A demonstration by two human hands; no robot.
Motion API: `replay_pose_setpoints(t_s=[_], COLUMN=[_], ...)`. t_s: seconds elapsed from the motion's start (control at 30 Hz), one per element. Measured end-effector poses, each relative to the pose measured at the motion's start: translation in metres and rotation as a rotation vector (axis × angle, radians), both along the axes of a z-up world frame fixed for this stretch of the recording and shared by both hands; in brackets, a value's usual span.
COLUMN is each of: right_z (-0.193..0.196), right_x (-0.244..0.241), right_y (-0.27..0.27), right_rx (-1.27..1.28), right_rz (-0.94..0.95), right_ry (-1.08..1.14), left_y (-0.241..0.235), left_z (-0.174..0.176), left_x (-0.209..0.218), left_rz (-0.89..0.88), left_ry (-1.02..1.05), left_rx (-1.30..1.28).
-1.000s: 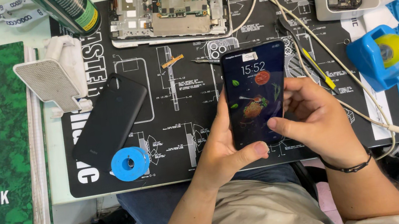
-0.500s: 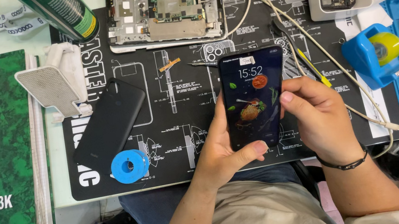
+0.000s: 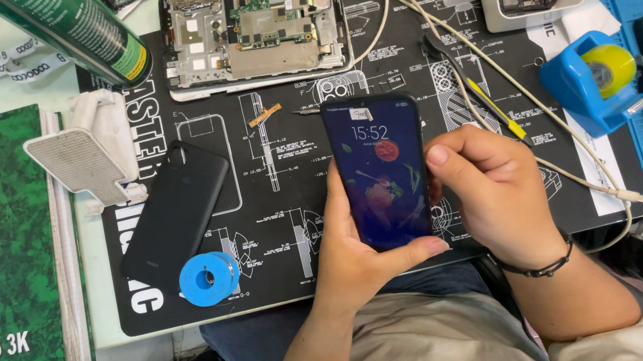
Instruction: The person applies adhesive tape to the edges of a smartphone, then places a black phone case over it. They press the case into place and test the phone's screen responsiveness by swiping and tapping.
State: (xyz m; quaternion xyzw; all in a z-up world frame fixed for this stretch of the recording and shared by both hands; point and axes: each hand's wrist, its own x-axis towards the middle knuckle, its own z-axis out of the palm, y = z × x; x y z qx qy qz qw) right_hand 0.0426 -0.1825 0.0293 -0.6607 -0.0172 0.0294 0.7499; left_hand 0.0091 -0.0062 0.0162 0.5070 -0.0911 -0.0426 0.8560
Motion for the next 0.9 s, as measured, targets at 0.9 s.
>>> replay_pose_setpoints(t_s=[0.9], right_z=[-0.009], right_x=[0.001], right_y=[-0.010], right_rx=[0.107], right_rz=[0.043], right_ry=[-0.050], left_y=[-0.002], left_z=[0.002], left_x=[-0.004], left_rz=[0.069], left_ry=[0.008], left_rx=[0.096])
